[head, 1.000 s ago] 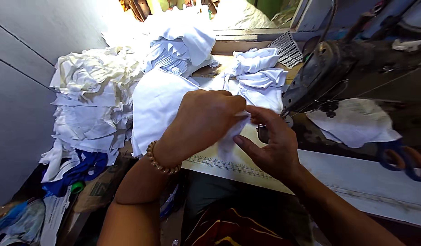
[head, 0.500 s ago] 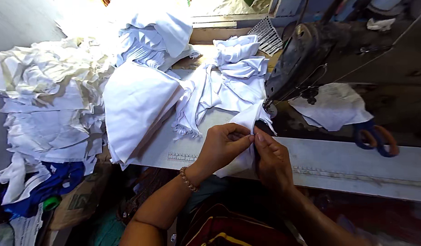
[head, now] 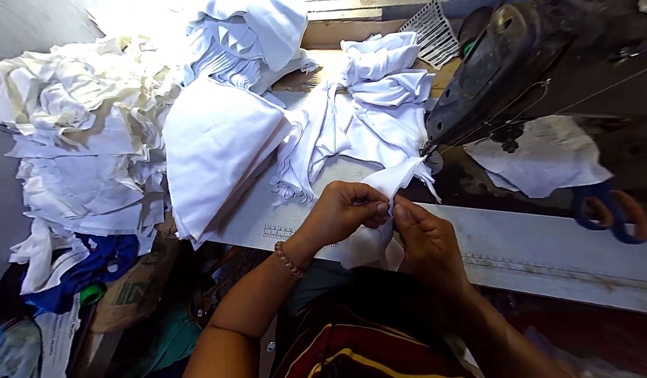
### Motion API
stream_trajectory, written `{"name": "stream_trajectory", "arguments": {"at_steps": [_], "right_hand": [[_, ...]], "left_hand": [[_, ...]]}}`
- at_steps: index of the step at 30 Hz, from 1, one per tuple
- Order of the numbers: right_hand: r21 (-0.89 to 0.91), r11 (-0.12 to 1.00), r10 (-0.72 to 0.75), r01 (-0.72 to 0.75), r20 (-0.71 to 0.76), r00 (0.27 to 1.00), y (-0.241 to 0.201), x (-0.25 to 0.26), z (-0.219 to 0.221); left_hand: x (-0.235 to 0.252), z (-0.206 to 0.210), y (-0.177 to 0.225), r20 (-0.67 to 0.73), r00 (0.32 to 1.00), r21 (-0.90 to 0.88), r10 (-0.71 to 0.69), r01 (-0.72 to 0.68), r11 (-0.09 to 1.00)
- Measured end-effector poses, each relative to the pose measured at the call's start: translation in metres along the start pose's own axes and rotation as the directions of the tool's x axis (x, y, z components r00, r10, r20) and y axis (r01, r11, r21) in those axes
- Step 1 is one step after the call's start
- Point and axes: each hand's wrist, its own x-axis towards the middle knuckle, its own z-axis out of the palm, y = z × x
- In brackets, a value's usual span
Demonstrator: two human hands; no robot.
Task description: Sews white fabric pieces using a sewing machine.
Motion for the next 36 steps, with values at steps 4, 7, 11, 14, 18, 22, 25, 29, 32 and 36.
{"name": "stream_trajectory", "arguments": {"at_steps": [4, 7, 11, 14, 18, 22, 25, 29, 32, 36], "right_hand": [[-0.111, 0.991, -0.077, 0.080, 0.036, 0.996, -0.002, -0.002, -0.003], [-0.226, 0.967, -0.104, 0.118, 0.072, 0.992, -0.002, -0.001, -0.006], [-0.360, 0.913, -0.148, 0.193, 0.147, 0.978, 0.002, 0.006, -0.019], [-0.524, 0.797, -0.235, 0.302, 0.193, 0.953, -0.004, 0.008, -0.021], [-0.411, 0.894, -0.173, 0.179, 0.053, 0.983, -0.010, 0.012, -0.038], [0.024, 0.999, 0.020, -0.021, 0.027, 0.999, -0.020, 0.014, -0.080], [-0.120, 0.990, -0.066, 0.079, 0.111, 0.992, -0.033, 0.009, -0.092], [-0.285, 0.912, -0.202, 0.295, 0.315, 0.928, -0.029, -0.012, -0.065], [-0.193, 0.933, -0.269, 0.304, 0.188, 0.945, 0.002, -0.034, -0.025], [-0.056, 0.957, -0.289, 0.283, -0.166, 0.943, -0.002, -0.038, -0.011]], "left_hand": [[-0.003, 0.006, 0.001, -0.052, 0.996, 0.155, 0.073, -0.064, 0.986], [-0.003, 0.005, -0.002, -0.042, 0.991, 0.219, 0.124, -0.112, 0.969], [-0.003, 0.002, -0.004, 0.008, 0.991, 0.223, 0.134, -0.132, 0.966], [-0.005, 0.006, -0.003, 0.012, 0.986, 0.293, 0.166, -0.162, 0.942], [-0.010, 0.000, 0.010, -0.032, 0.988, 0.144, 0.154, -0.148, 0.978], [-0.012, -0.028, 0.013, -0.054, 0.985, -0.177, 0.163, -0.170, 0.969], [-0.013, -0.024, 0.020, -0.044, 0.995, -0.277, 0.085, -0.094, 0.956], [-0.020, 0.003, 0.043, -0.015, 0.962, 0.349, 0.274, -0.252, 0.903], [-0.026, 0.017, 0.063, 0.110, 0.865, 0.667, 0.489, -0.429, 0.609], [-0.028, 0.013, 0.083, 0.246, 0.862, 0.695, 0.443, -0.476, 0.538]]}}
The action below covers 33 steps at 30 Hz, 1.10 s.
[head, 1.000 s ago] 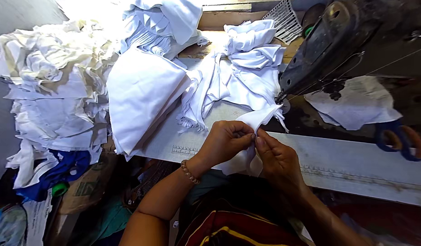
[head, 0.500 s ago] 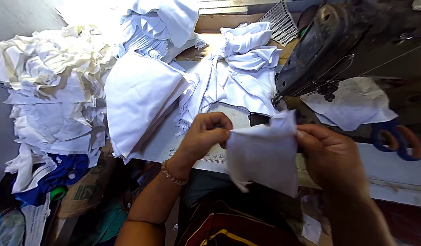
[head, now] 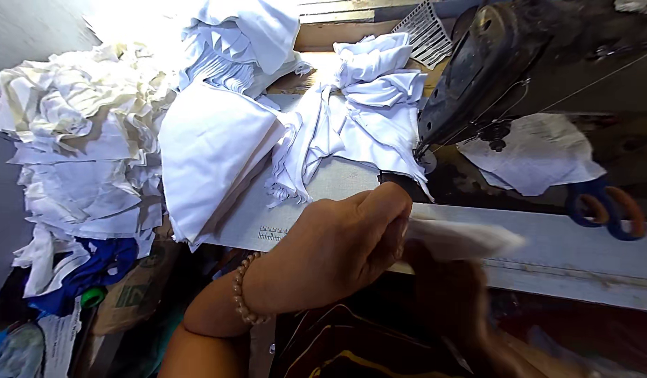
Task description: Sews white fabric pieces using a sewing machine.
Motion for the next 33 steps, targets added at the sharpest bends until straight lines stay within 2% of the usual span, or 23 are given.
{"name": "stream_trajectory", "arguments": {"at_steps": [3, 4, 5, 7, 9, 11, 13, 15, 17, 18, 19, 21, 23, 25, 26, 28, 30, 32, 33], "right_hand": [[-0.082, 0.992, 0.099, -0.094, 0.056, 0.993, -0.014, 0.010, -0.028], [-0.210, 0.966, 0.174, -0.147, 0.112, 0.978, -0.011, 0.009, -0.038], [-0.406, 0.896, 0.270, -0.179, 0.179, 0.946, -0.006, 0.008, -0.047], [-0.685, 0.722, 0.372, -0.093, 0.272, 0.887, 0.001, 0.006, -0.062], [-0.785, 0.618, 0.278, 0.027, 0.250, 0.928, -0.009, 0.009, -0.065], [-0.772, 0.613, 0.072, 0.167, 0.264, 0.962, -0.022, 0.020, -0.054], [-0.649, 0.691, -0.044, 0.319, 0.402, 0.914, -0.013, 0.024, -0.035], [-0.546, 0.737, -0.016, 0.399, 0.576, 0.817, 0.020, 0.016, -0.018], [-0.550, 0.711, 0.039, 0.438, 0.653, 0.756, 0.049, 0.009, -0.018], [-0.560, 0.702, 0.055, 0.440, 0.658, 0.751, 0.054, 0.010, -0.024], [-0.577, 0.694, 0.074, 0.431, 0.653, 0.754, 0.054, 0.012, -0.034], [-0.624, 0.684, 0.141, 0.377, 0.621, 0.771, 0.049, 0.015, -0.053], [-0.667, 0.666, 0.202, 0.334, 0.592, 0.780, 0.043, 0.020, -0.066], [-0.679, 0.661, 0.220, 0.320, 0.583, 0.782, 0.040, 0.025, -0.071], [-0.674, 0.663, 0.204, 0.326, 0.582, 0.787, 0.040, 0.027, -0.072], [-0.639, 0.697, 0.117, 0.326, 0.549, 0.828, 0.037, 0.032, -0.068], [-0.545, 0.802, 0.052, 0.246, 0.473, 0.880, 0.027, 0.040, -0.058], [-0.356, 0.933, 0.109, 0.049, 0.410, 0.905, 0.015, 0.050, -0.040], [-0.224, 0.968, 0.196, -0.115, 0.383, 0.903, 0.010, 0.056, -0.029]], "left_hand": [[0.018, -0.007, -0.026, 0.160, 0.987, -0.066, -0.008, 0.019, 0.998], [0.026, -0.001, -0.042, 0.227, 0.974, -0.111, -0.009, 0.035, 0.993], [0.030, 0.010, -0.058, 0.281, 0.960, -0.154, 0.000, 0.045, 0.987], [0.027, 0.041, -0.089, 0.309, 0.951, -0.099, -0.011, 0.044, 0.994], [0.023, 0.068, -0.109, 0.301, 0.952, 0.098, -0.052, 0.023, 0.995], [0.020, 0.089, -0.123, 0.255, 0.966, 0.230, -0.031, -0.029, 0.973], [0.017, 0.101, -0.131, 0.230, 0.970, 0.299, 0.080, -0.149, 0.943], [0.017, 0.095, -0.128, 0.216, 0.968, 0.353, 0.131, -0.202, 0.914], [0.022, 0.072, -0.128, 0.101, 0.995, 0.466, 0.008, -0.055, 0.883], [0.025, 0.056, -0.131, 0.038, 0.991, 0.529, -0.128, 0.089, 0.844], [0.030, 0.037, -0.133, 0.004, 0.950, 0.571, -0.312, 0.254, 0.780], [0.037, 0.005, -0.142, 0.025, 0.790, 0.616, -0.612, 0.470, 0.632], [0.039, -0.005, -0.151, 0.069, 0.654, 0.677, -0.753, 0.524, 0.517], [0.045, -0.008, -0.148, 0.094, 0.609, 0.708, -0.788, 0.515, 0.483], [0.047, -0.011, -0.146, 0.094, 0.619, 0.698, -0.779, 0.518, 0.495], [0.049, -0.018, -0.143, 0.030, 0.682, 0.649, -0.730, 0.542, 0.533], [0.054, -0.032, -0.131, -0.089, 0.759, 0.584, -0.644, 0.564, 0.584], [0.054, -0.046, -0.109, -0.211, 0.840, 0.516, -0.499, 0.530, 0.674], [0.051, -0.051, -0.095, -0.241, 0.876, 0.480, -0.417, 0.481, 0.734]]}}
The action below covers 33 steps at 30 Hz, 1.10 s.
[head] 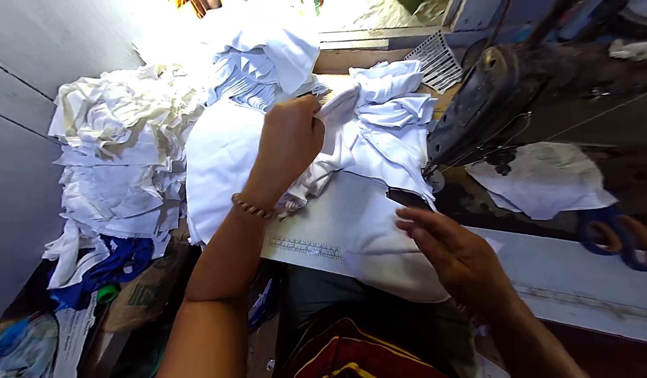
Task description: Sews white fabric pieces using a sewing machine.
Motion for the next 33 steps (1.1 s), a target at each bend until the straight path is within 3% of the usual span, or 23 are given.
{"name": "stream_trajectory", "arguments": {"at_steps": [1, 3, 5, 6, 7, 8, 10, 12, 14, 17, 20, 21, 23, 24, 26, 29, 31, 33], "right_hand": [[0.204, 0.972, 0.119, -0.117, 0.004, 0.993, -0.007, 0.009, 0.008], [0.580, 0.745, 0.360, -0.330, 0.068, 0.931, -0.022, 0.026, 0.021], [0.824, 0.468, 0.443, -0.318, 0.092, 0.892, -0.037, 0.032, 0.032], [0.882, 0.413, 0.422, -0.227, 0.036, 0.906, -0.041, 0.026, 0.039], [0.914, 0.396, 0.337, -0.092, -0.051, 0.940, -0.041, 0.016, 0.047], [0.915, 0.402, 0.233, 0.035, -0.139, 0.963, -0.038, 0.008, 0.055], [0.797, 0.563, 0.064, 0.216, -0.303, 0.951, -0.033, 0.001, 0.067], [0.662, 0.684, -0.018, 0.308, -0.406, 0.914, -0.036, 0.004, 0.073], [0.598, 0.738, -0.066, 0.314, -0.400, 0.914, -0.035, 0.003, 0.071], [0.671, 0.691, -0.113, 0.268, -0.267, 0.957, -0.022, -0.003, 0.064], [0.739, 0.634, -0.131, 0.228, -0.188, 0.973, -0.011, -0.007, 0.058], [0.758, 0.617, -0.066, 0.211, -0.217, 0.974, -0.016, -0.007, 0.056], [0.779, 0.622, 0.229, 0.079, -0.277, 0.933, -0.041, -0.002, 0.048], [0.705, 0.703, 0.179, 0.092, -0.300, 0.937, -0.035, -0.005, 0.043], [0.585, 0.766, -0.029, 0.266, -0.382, 0.924, -0.007, -0.015, 0.031], [0.350, 0.862, -0.146, 0.368, -0.523, 0.840, -0.004, -0.020, 0.003], [0.185, 0.901, -0.272, 0.391, -0.460, 0.845, -0.010, -0.025, -0.015], [0.125, 0.891, -0.388, 0.436, -0.287, 0.876, -0.022, -0.025, -0.026]], "left_hand": [[-0.011, -0.011, 0.009, -0.038, 0.997, -0.066, 0.072, -0.075, 0.995], [-0.043, -0.027, 0.032, -0.055, 0.964, -0.205, 0.259, -0.264, 0.942], [-0.078, -0.026, 0.049, -0.053, 0.888, -0.424, 0.457, -0.434, 0.795], [-0.092, -0.021, 0.053, -0.025, 0.847, -0.577, 0.531, -0.446, 0.684], [-0.103, -0.013, 0.056, -0.001, 0.833, -0.734, 0.553, -0.376, 0.565], [-0.111, -0.001, 0.058, -0.015, 0.869, -0.850, 0.495, -0.272, 0.451], [-0.123, 0.030, 0.064, -0.072, 0.983, -0.953, 0.171, -0.118, 0.279], [-0.130, 0.052, 0.072, -0.074, 0.997, -0.987, 0.003, -0.074, 0.141], [-0.134, 0.063, 0.079, -0.038, 0.999, -0.998, 0.004, -0.038, -0.049], [-0.129, 0.063, 0.074, 0.106, 0.974, -0.963, 0.201, 0.151, -0.222], [-0.123, 0.063, 0.069, 0.169, 0.908, -0.950, 0.383, 0.253, -0.182], [-0.123, 0.062, 0.069, 0.156, 0.901, -0.968, 0.404, 0.222, -0.121], [-0.126, 0.059, 0.070, 0.083, 0.914, -0.996, 0.397, 0.069, 0.050], [-0.129, 0.054, 0.069, 0.035, 0.919, -0.990, 0.394, -0.023, 0.141], [-0.135, 0.039, 0.060, -0.029, 0.935, -0.946, 0.353, -0.140, 0.293], [-0.148, 0.011, 0.033, -0.033, 0.944, -0.875, 0.329, -0.186, 0.446], [-0.151, 0.000, 0.012, 0.047, 0.884, -0.861, 0.465, -0.201, 0.468], [-0.147, -0.005, 0.002, 0.111, 0.820, -0.872, 0.562, -0.191, 0.451]]}}
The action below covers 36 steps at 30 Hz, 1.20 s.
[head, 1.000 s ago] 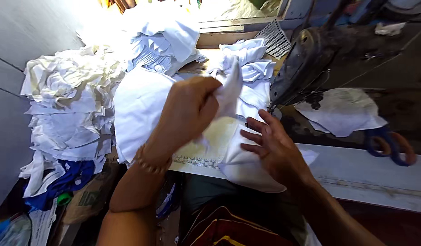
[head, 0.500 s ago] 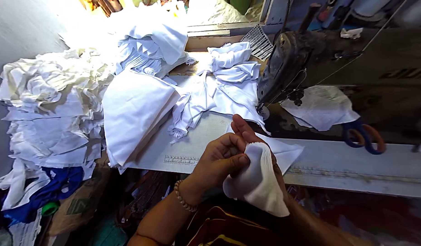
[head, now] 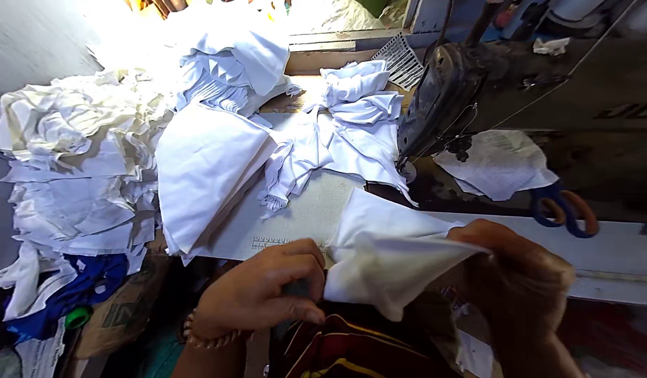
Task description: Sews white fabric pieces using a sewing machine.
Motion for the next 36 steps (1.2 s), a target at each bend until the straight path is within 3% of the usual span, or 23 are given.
{"name": "stream_trajectory", "arguments": {"at_steps": [3, 7, 9, 14, 17, 19, 22, 25, 26, 29, 32, 36], "right_hand": [[0.063, 0.997, 0.018, -0.033, 0.216, 0.976, -0.014, 0.012, 0.011], [0.025, 0.997, 0.072, -0.074, 0.083, 0.994, -0.013, 0.010, 0.028], [-0.013, 1.000, 0.020, -0.019, 0.054, 0.998, -0.008, 0.006, 0.024], [-0.033, 0.999, -0.011, 0.018, 0.201, 0.980, -0.001, -0.001, 0.003], [-0.196, 0.970, -0.118, 0.141, 0.124, 0.985, 0.003, -0.005, -0.006], [-0.239, 0.959, -0.140, 0.150, 0.057, 0.989, 0.005, -0.011, -0.005], [-0.176, 0.982, -0.082, 0.070, -0.064, 0.995, 0.012, -0.020, 0.006], [0.011, 0.999, -0.046, 0.050, -0.210, 0.977, 0.025, -0.024, 0.017], [0.035, 0.999, -0.030, 0.040, -0.242, 0.970, 0.028, -0.026, 0.019], [0.186, 0.983, 0.059, -0.007, -0.275, 0.960, 0.032, -0.027, 0.020], [0.393, 0.919, 0.120, -0.026, -0.215, 0.969, 0.030, -0.027, 0.017], [0.279, 0.958, 0.131, -0.059, -0.245, 0.961, 0.023, -0.028, 0.010]], "left_hand": [[0.021, 0.013, 0.006, -0.186, 0.983, -0.037, -0.005, -0.002, 0.999], [0.060, 0.050, 0.018, -0.290, 0.950, -0.001, 0.112, -0.117, 0.993], [0.066, 0.051, 0.012, -0.283, 0.951, 0.054, 0.125, -0.114, 0.992], [0.069, 0.048, -0.007, -0.135, 0.990, 0.094, 0.045, -0.032, 0.995], [0.072, 0.046, 0.001, -0.008, 1.000, -0.200, -0.020, 0.018, 0.980], [0.077, 0.054, 0.002, 0.062, 0.997, -0.482, -0.051, 0.075, 0.873], [0.086, 0.078, -0.010, -0.073, 0.989, -0.677, -0.131, 0.048, 0.735], [0.096, 0.100, -0.030, -0.193, 0.966, -0.767, -0.170, -0.041, 0.640], [0.100, 0.105, -0.034, -0.210, 0.965, -0.775, -0.158, -0.066, 0.628], [0.110, 0.117, -0.036, -0.257, 0.963, -0.667, -0.079, -0.118, 0.736], [0.117, 0.115, -0.035, -0.186, 0.981, -0.579, 0.055, -0.155, 0.800], [0.113, 0.112, -0.034, -0.162, 0.977, -0.347, 0.137, -0.186, 0.919]]}}
